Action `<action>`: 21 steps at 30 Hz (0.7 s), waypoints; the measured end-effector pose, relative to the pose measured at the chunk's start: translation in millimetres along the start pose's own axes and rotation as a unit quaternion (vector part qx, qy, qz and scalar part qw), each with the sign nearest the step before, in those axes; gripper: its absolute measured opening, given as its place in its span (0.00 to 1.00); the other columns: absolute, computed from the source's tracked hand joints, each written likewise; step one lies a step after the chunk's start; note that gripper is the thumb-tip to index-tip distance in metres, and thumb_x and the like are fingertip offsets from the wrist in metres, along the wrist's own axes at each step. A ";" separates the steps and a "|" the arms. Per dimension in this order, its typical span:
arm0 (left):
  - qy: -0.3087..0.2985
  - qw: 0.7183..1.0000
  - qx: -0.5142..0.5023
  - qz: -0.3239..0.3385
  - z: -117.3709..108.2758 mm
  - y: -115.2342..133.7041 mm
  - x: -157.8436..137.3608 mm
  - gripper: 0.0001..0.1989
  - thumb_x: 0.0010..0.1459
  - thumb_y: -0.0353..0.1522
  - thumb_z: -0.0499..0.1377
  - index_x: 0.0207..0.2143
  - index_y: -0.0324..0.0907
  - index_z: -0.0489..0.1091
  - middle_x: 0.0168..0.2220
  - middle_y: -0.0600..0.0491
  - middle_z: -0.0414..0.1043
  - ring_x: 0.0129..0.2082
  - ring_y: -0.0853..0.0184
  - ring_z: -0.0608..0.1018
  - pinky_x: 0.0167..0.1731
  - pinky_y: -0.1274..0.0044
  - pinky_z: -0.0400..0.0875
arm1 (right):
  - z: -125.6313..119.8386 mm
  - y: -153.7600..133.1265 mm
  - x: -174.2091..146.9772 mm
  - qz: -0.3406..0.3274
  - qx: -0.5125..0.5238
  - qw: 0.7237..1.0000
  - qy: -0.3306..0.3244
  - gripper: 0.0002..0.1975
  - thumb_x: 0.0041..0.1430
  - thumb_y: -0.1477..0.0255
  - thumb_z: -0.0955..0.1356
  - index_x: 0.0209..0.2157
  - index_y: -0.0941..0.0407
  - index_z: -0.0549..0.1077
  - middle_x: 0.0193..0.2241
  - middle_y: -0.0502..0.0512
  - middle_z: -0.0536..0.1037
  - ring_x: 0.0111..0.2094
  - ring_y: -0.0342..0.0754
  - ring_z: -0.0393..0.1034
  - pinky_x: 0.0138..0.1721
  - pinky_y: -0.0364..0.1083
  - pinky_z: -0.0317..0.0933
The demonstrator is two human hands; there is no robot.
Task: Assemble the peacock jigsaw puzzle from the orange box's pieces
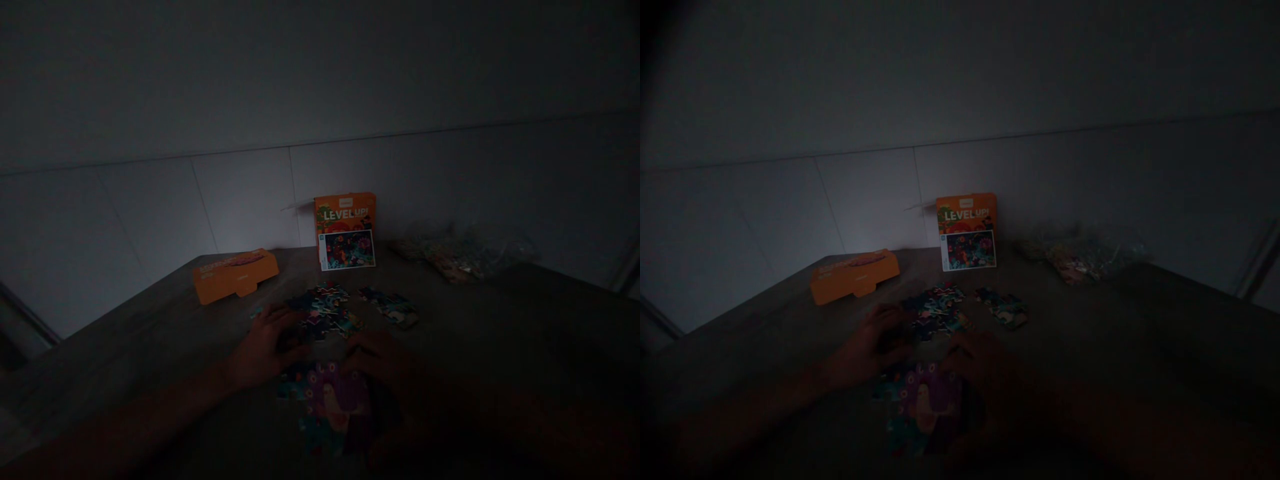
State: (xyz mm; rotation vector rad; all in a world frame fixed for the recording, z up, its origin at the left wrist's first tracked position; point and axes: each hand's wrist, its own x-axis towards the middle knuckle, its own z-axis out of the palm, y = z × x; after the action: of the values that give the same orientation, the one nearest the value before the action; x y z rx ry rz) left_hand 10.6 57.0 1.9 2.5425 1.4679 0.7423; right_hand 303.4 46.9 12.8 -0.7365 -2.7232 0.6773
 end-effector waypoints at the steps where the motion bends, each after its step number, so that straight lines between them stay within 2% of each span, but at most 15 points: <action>1: -0.001 1.000 0.001 0.007 0.0 0.5 -0.3 0.25 0.58 0.37 0.63 0.58 0.45 0.69 0.51 0.45 0.71 0.56 0.52 0.68 0.55 0.59 0.66 | -1.0 -0.8 -0.3 0.003 -0.001 1.000 -0.002 0.49 0.34 0.45 0.77 0.57 0.53 0.70 0.55 0.64 0.65 0.53 0.64 0.62 0.53 0.61 0.61; 7: -0.014 0.999 0.004 0.052 0.3 -2.3 -2.6 0.28 0.60 0.24 0.54 0.61 0.50 0.65 0.53 0.47 0.72 0.58 0.54 0.67 0.56 0.60 0.66 | -2.5 -2.7 0.1 -0.001 -0.003 1.000 -0.003 0.47 0.37 0.46 0.77 0.58 0.56 0.69 0.57 0.65 0.65 0.56 0.65 0.60 0.55 0.62 0.61; 10: -0.013 0.998 0.010 0.055 0.8 -2.1 -3.7 0.27 0.61 0.23 0.52 0.61 0.51 0.66 0.56 0.47 0.69 0.60 0.54 0.66 0.56 0.59 0.65 | -1.9 -2.3 0.4 0.001 0.000 1.000 0.002 0.48 0.36 0.46 0.77 0.57 0.56 0.70 0.57 0.65 0.65 0.56 0.65 0.60 0.55 0.62 0.60; 13: 0.005 0.999 0.048 0.012 0.5 1.1 -3.2 0.25 0.59 0.26 0.54 0.58 0.47 0.67 0.55 0.46 0.69 0.59 0.51 0.66 0.56 0.55 0.63 | -2.4 -3.1 0.1 0.003 0.000 1.000 0.001 0.47 0.37 0.47 0.77 0.57 0.55 0.70 0.57 0.65 0.65 0.56 0.64 0.61 0.55 0.61 0.60; 16: 0.029 0.991 0.093 -0.095 0.2 1.9 -1.1 0.24 0.55 0.27 0.56 0.56 0.42 0.67 0.53 0.44 0.70 0.57 0.47 0.67 0.55 0.50 0.60 | -3.2 -4.5 0.3 0.000 -0.002 1.000 0.002 0.46 0.39 0.46 0.76 0.57 0.54 0.70 0.56 0.65 0.65 0.55 0.64 0.61 0.54 0.61 0.61; 18: 0.017 0.985 0.086 -0.146 0.5 -1.1 0.3 0.25 0.54 0.26 0.55 0.56 0.42 0.67 0.53 0.43 0.70 0.55 0.47 0.68 0.54 0.49 0.61 | -3.4 -4.8 1.0 -0.004 -0.001 1.000 0.005 0.46 0.39 0.45 0.76 0.56 0.54 0.71 0.56 0.64 0.66 0.54 0.64 0.62 0.53 0.60 0.61; 19: 0.010 0.986 0.070 -0.149 0.7 -3.5 0.8 0.25 0.54 0.26 0.54 0.56 0.42 0.67 0.53 0.43 0.70 0.55 0.47 0.69 0.54 0.51 0.62 | -3.3 -4.7 1.4 -0.005 0.001 1.000 0.005 0.46 0.38 0.45 0.76 0.56 0.55 0.71 0.55 0.64 0.66 0.54 0.64 0.62 0.53 0.60 0.61; 21: 0.009 0.993 0.023 -0.114 1.2 -8.5 1.2 0.25 0.55 0.24 0.53 0.55 0.41 0.67 0.54 0.43 0.68 0.56 0.51 0.70 0.56 0.56 0.64 | -3.1 -4.3 1.9 -0.005 0.005 1.000 0.006 0.46 0.37 0.45 0.76 0.55 0.55 0.71 0.54 0.64 0.67 0.53 0.63 0.63 0.53 0.60 0.61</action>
State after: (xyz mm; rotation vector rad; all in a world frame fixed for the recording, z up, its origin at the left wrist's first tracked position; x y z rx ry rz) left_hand 5.0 62.6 -1.6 2.3502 1.7620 0.7053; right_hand 301.0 45.7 17.8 -0.7228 -2.7085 0.6815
